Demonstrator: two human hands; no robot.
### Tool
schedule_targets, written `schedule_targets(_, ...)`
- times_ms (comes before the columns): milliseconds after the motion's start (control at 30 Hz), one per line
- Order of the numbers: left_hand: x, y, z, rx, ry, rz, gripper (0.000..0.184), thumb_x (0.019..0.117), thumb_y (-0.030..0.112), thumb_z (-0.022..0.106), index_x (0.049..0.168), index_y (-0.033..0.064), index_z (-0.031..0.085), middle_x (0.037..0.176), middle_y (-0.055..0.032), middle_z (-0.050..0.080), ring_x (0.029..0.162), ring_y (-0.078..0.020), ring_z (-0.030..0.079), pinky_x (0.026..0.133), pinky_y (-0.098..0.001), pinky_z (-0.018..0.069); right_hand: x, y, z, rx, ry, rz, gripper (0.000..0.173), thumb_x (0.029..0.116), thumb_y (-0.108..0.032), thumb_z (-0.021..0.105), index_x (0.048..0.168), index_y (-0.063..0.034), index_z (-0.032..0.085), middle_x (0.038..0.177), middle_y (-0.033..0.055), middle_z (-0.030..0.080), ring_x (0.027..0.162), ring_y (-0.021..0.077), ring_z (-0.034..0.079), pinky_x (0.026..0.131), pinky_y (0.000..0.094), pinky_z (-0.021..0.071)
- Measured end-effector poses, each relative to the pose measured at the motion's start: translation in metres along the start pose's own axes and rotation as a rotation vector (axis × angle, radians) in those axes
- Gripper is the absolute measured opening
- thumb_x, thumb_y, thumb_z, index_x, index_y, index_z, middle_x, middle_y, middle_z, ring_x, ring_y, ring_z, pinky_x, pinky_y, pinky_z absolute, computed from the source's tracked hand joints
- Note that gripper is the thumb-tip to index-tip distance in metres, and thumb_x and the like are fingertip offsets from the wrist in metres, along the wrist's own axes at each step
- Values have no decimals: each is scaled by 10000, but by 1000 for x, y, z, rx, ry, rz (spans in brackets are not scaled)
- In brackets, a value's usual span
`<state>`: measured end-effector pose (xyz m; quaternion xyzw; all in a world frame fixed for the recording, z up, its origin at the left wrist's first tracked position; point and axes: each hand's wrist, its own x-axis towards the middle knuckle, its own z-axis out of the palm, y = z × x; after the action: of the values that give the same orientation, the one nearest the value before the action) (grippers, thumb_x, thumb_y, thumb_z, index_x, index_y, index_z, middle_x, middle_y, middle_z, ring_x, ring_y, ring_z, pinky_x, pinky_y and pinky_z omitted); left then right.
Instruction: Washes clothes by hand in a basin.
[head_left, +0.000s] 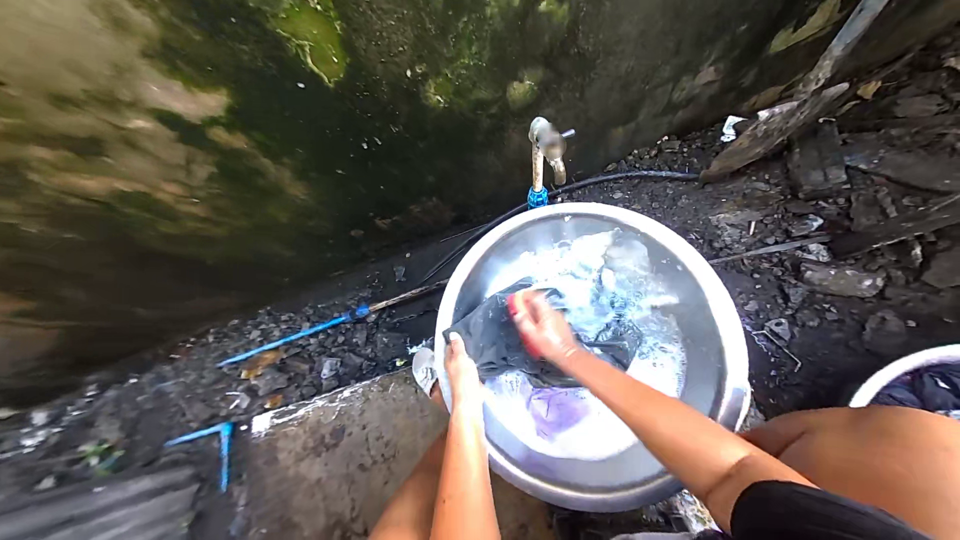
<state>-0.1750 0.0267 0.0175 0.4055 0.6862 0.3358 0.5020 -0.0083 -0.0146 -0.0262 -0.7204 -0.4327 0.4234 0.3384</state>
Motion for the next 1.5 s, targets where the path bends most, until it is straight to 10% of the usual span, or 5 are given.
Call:
schedule_targets(400, -36, 98, -8, -403, -164, 169, 257, 1117, 159, 361, 1254, 27, 535, 1004, -72, 658, 908, -138, 667, 859, -345, 575, 40, 85, -63, -545, 14, 134, 499, 1065, -388, 409, 1492, -156, 523, 1415, 193, 615, 1340, 405, 561, 1088, 640, 430)
schedule_targets(667, -2, -17, 30, 691, -468, 173, 429, 1028, 347, 615, 1226, -30, 668, 1178, -214, 699, 1102, -306, 685, 1016, -479, 528, -33, 71, -70, -295, 324, 302, 539, 1041, -372, 530, 1518, -125, 483, 1410, 229, 595, 1205, 407, 646, 989, 588, 524)
schedule_targets(900, -34, -72, 107, 458, -352, -119, 519, 1037, 305, 616, 1417, -38, 529, 1460, -260, 527, 1384, -362, 488, 1143, -547, 389, -75, 105, -45, -561, -10, 360, 620, 1059, -290, 445, 1643, -185, 267, 1493, 300, 477, 1146, 482, 652, 912, 639, 541)
schedule_targets(1100, -58, 52, 43, -369, -374, 74, 321, 1103, 160, 302, 844, 129, 489, 559, 75, 487, 506, -51, 515, 571, -234, 509, -36, 108, -99, -516, 80, 320, 608, 1043, -187, 499, 1623, -178, 316, 1517, 290, 470, 1278, 490, 575, 1018, 667, 472)
schedule_targets(1500, -42, -67, 92, 942, -423, -30, 668, 955, 501, 686, 1367, -14, 583, 1405, -272, 562, 1327, -402, 540, 1107, -566, 431, -55, 112, -62, -458, 11, 462, 724, 1022, -253, 527, 1658, -181, 190, 1539, 288, 427, 1133, 464, 665, 912, 620, 557)
